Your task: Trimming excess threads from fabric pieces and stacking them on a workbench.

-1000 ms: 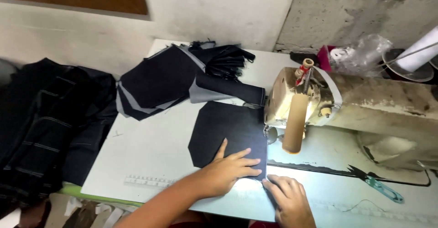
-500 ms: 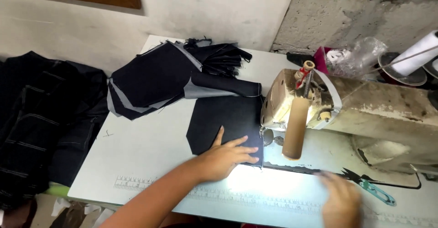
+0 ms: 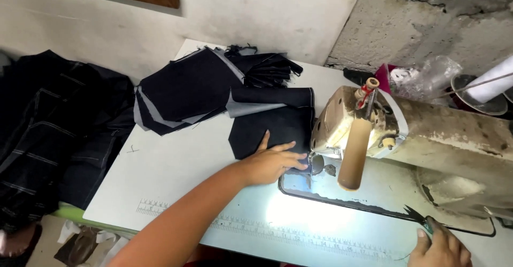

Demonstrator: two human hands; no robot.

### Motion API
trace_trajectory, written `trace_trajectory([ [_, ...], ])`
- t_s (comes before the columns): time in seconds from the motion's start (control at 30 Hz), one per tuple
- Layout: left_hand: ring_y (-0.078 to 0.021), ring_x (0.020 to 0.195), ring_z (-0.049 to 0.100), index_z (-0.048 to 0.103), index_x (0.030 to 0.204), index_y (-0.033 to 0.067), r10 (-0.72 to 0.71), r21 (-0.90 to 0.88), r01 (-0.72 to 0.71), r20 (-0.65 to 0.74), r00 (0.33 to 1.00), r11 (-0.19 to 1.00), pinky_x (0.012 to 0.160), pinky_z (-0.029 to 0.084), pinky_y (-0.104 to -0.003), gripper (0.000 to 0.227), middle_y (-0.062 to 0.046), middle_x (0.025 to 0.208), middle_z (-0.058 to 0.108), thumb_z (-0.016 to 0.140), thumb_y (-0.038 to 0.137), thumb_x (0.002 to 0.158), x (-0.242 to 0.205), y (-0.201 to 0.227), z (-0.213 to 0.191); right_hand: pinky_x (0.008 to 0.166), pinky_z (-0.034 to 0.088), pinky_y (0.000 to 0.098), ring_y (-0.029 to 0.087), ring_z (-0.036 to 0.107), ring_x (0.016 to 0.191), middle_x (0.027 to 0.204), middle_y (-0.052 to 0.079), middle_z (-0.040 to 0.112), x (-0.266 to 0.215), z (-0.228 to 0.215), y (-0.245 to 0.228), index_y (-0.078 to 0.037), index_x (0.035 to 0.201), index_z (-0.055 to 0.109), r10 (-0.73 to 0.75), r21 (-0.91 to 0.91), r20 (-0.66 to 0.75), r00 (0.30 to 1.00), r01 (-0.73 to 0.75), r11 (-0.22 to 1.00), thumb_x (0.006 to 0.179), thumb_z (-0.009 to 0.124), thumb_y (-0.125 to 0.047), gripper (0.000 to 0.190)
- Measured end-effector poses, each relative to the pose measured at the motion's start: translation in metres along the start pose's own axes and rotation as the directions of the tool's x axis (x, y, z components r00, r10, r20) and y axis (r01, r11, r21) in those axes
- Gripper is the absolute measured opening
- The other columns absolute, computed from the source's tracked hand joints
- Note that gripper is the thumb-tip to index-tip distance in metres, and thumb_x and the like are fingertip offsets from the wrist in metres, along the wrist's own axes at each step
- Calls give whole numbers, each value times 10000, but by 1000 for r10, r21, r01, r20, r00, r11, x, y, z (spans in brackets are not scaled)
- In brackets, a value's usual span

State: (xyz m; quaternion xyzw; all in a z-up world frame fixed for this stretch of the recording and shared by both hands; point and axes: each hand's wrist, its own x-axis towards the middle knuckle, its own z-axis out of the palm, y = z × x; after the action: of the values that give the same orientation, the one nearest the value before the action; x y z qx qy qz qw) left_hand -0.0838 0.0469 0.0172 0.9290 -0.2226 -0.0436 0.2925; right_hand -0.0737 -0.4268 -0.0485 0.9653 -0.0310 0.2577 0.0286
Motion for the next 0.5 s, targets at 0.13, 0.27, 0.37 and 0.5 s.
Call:
trace_trajectory([
  [0.13, -153, 1578, 197, 545, 1462, 325, 15, 4, -15, -35, 999, 1000, 1177, -204, -682, 518, 113, 1596, 455, 421, 75, 1025, 9, -11, -1, 1038, 463, 376, 315, 615, 1135, 1304, 59, 776, -2, 18, 9, -263, 1372, 786, 22, -51, -11, 1000, -22, 998, 1024, 731, -319, 356],
  [0.27, -204, 1579, 188, 512, 1475, 263, -137, 28, 138, -39, 990, 990, 1183, -168, -682, 442, 58, 1623, 406, 374, 234, 1057, 5, 29, -30, 1015, 501, 331, 243, 632, 1089, 1139, 39, 724, -4, 16, 6, -228, 1166, 766, 14, -180, -58, 998, -25, 983, 1018, 748, -332, 182],
  [0.37, -282, 1523, 289, 464, 1522, 220, -185, 224, 219, -161, 969, 950, 1151, 97, -678, 523, 16, 1630, 406, 374, 396, 1038, 13, 29, -9, 1009, 491, 297, 205, 637, 1102, 1103, 3, 697, -1, 3, -24, -210, 1053, 701, 25, -252, 59, 998, -9, 968, 1045, 675, -349, 142],
  [0.5, -327, 1336, 537, 518, 1492, 202, -157, 437, 303, -340, 927, 847, 989, 403, -610, 664, -40, 1515, 575, 389, 595, 972, 8, 19, 1, 986, 505, 315, 229, 656, 1117, 1137, 22, 714, 32, 12, -125, -221, 1091, 692, -87, -1, 200, 976, 89, 996, 1017, 637, -409, 210],
])
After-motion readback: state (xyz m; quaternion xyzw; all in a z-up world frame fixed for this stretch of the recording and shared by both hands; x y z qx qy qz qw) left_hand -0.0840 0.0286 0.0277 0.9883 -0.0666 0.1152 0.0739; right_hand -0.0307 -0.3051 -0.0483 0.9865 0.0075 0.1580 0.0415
